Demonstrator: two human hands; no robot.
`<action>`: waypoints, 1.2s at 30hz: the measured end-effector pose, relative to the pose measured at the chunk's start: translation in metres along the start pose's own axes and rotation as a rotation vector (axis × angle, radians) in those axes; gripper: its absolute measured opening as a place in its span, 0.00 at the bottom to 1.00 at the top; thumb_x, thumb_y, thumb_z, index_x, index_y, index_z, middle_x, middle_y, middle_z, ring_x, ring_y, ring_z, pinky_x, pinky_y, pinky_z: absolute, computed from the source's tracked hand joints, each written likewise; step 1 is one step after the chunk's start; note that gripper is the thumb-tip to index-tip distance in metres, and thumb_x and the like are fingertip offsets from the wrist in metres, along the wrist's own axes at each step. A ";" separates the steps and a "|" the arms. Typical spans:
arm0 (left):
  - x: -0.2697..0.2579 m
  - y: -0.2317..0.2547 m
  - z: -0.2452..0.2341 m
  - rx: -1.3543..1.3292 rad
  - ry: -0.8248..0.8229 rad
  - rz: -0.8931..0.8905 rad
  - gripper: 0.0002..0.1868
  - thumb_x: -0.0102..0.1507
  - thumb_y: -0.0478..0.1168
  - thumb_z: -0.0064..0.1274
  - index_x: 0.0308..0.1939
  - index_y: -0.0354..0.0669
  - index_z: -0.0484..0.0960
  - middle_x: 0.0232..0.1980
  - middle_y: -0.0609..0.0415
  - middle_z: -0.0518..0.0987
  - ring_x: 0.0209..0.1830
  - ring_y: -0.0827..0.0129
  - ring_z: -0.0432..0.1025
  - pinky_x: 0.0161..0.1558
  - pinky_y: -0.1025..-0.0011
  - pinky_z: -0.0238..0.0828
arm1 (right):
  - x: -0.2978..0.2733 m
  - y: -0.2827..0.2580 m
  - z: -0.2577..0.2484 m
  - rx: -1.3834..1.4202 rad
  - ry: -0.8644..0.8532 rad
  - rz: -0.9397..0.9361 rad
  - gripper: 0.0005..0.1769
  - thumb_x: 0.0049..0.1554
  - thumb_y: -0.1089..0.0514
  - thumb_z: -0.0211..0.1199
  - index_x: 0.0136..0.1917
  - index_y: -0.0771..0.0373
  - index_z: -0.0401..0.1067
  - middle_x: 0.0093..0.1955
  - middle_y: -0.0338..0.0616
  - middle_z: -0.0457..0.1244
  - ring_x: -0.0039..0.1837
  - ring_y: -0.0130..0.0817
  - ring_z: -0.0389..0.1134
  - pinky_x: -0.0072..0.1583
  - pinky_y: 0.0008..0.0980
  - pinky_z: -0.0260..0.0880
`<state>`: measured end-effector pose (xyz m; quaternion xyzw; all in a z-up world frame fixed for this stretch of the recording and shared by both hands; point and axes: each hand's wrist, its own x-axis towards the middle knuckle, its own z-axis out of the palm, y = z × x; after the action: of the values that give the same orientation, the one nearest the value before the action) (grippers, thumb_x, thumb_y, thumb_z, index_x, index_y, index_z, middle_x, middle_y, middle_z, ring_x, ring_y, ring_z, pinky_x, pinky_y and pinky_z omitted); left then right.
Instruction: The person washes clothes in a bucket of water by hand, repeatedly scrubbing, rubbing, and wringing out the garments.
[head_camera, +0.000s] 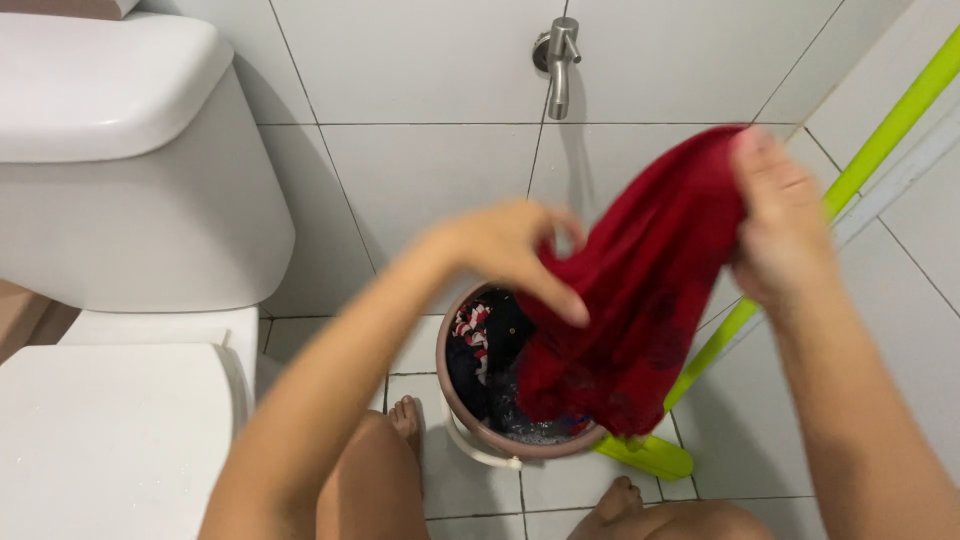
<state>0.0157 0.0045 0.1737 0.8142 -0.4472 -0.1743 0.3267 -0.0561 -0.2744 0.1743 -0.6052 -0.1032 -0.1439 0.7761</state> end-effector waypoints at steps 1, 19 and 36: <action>0.002 0.004 0.021 0.081 -0.049 -0.059 0.34 0.43 0.58 0.72 0.50 0.50 0.85 0.38 0.48 0.87 0.37 0.61 0.82 0.44 0.63 0.76 | -0.001 0.010 0.004 -0.041 0.013 0.035 0.12 0.75 0.49 0.52 0.58 0.59 0.69 0.53 0.35 0.67 0.54 0.26 0.69 0.58 0.33 0.72; 0.045 -0.148 0.169 -1.831 0.738 0.208 0.27 0.62 0.45 0.63 0.60 0.31 0.77 0.56 0.49 0.83 0.53 0.64 0.74 0.59 0.59 0.71 | -0.083 0.232 -0.054 0.401 0.071 0.187 0.31 0.60 0.40 0.65 0.64 0.65 0.69 0.64 0.45 0.67 0.65 0.39 0.69 0.69 0.43 0.69; 0.109 -0.139 0.263 -0.177 1.279 0.061 0.11 0.56 0.43 0.63 0.33 0.39 0.84 0.32 0.42 0.82 0.31 0.58 0.79 0.38 0.62 0.75 | -0.058 0.356 -0.032 0.431 0.476 0.354 0.15 0.64 0.47 0.56 0.52 0.60 0.73 0.47 0.37 0.66 0.48 0.28 0.68 0.50 0.30 0.71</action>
<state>0.0082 -0.1323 -0.1118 0.7141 -0.1712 0.3182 0.5995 0.0131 -0.2190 -0.1762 -0.3858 0.1587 -0.1194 0.9010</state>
